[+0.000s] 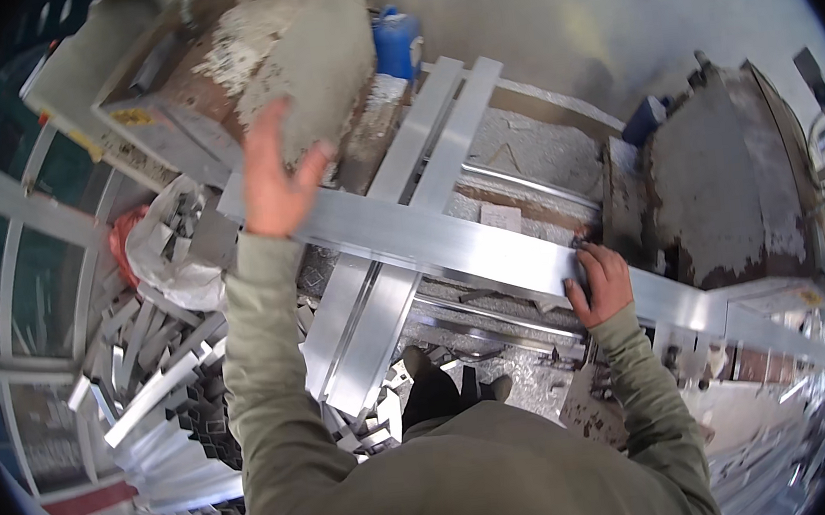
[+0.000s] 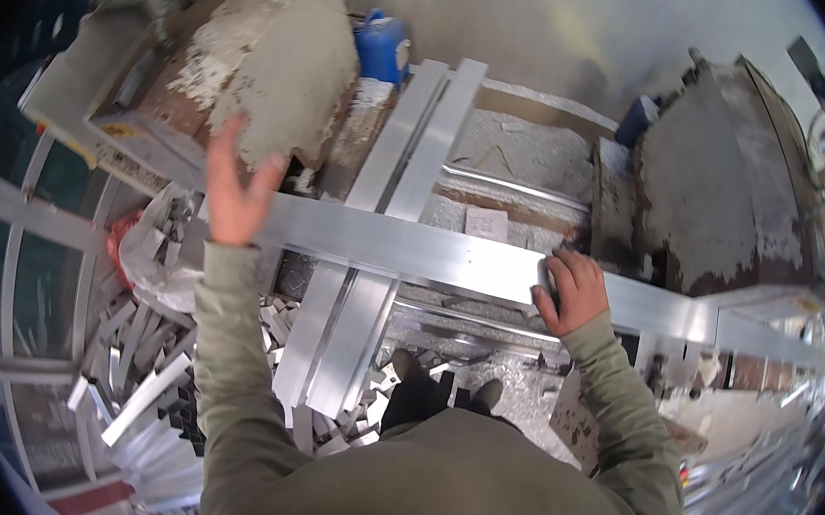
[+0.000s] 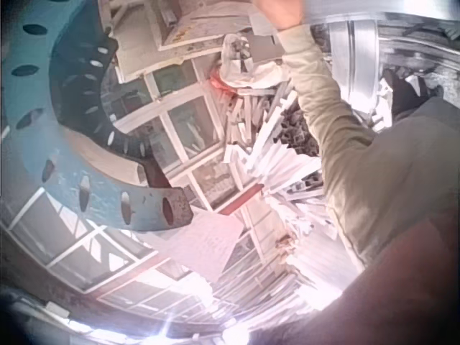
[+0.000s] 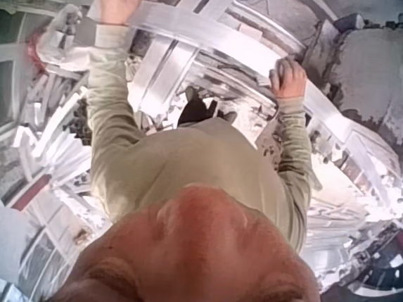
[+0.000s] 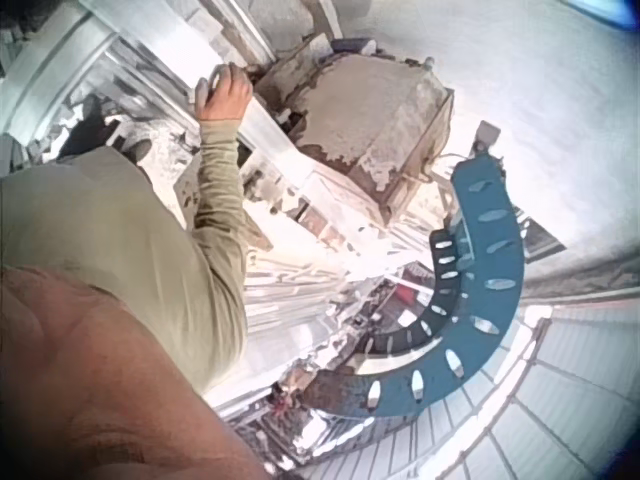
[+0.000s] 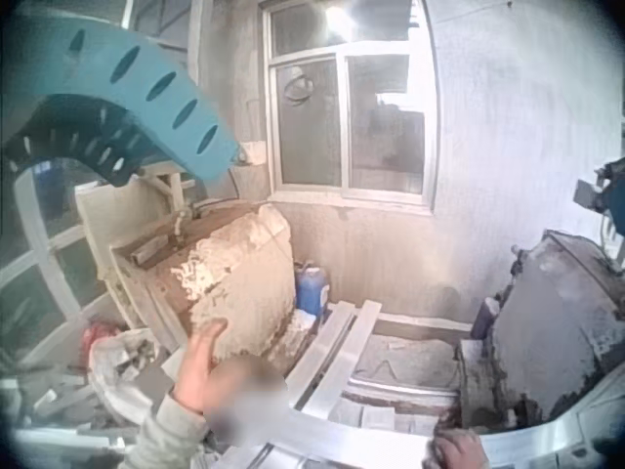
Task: The person repeatedly places long metal profiles into a cutting machine, measures them with a tape measure, operates the machine to cut the pieces, and stacks the cut sections. The cycle of loading, measuring, cutting, and stacking is performed multiple times.
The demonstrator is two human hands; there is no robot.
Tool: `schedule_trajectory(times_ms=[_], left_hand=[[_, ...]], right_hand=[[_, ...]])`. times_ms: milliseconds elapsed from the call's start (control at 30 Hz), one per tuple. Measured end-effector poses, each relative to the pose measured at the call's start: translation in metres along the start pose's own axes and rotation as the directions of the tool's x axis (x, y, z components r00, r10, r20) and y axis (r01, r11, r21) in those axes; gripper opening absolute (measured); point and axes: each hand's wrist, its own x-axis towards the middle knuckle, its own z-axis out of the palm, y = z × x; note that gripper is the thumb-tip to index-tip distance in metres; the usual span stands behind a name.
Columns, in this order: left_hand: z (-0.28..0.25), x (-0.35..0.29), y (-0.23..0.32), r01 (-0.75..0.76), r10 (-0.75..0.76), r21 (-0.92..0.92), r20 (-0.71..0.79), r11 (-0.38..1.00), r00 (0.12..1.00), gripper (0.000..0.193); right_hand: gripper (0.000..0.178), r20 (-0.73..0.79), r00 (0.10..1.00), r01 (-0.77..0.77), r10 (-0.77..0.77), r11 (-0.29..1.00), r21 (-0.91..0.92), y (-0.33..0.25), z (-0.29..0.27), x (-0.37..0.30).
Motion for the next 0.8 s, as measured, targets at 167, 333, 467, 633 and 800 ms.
schedule_trajectory(times_ms=[167, 333, 467, 633, 800], left_hand=[[0.082, -0.104, 0.069, -0.258, 0.094, 0.136, 0.693, 0.957, 0.714, 0.084], [0.092, -0.102, 0.069, -0.243, 0.078, 0.142, 0.695, 0.960, 0.715, 0.078], [0.097, -0.097, 0.074, -0.263, 0.097, 0.128, 0.709, 0.956, 0.699, 0.076], [0.104, -0.107, 0.062, -0.302, 0.115, 0.140, 0.714, 0.943, 0.690, 0.077], [0.056, -0.086, 0.071, -0.372, 0.200, 0.105, 0.693, 0.922, 0.692, 0.073]], right_hand=[[0.031, 0.037, 0.945, -0.270, 0.324, 0.714, 0.646, -0.056, 0.015, -0.080], [0.089, 0.830, 0.343, -0.435, 0.440, -0.709, 0.556, -0.107, 0.092, -0.097], [0.087, 0.765, 0.368, -0.094, 0.528, -0.798, 0.596, -0.119, 0.106, -0.029], [0.049, 0.712, 0.248, 0.136, 0.657, -0.751, 0.646, -0.131, 0.148, 0.000], [0.063, 0.687, 0.386, 0.040, 0.616, -0.755, 0.655, -0.156, 0.090, 0.009]])
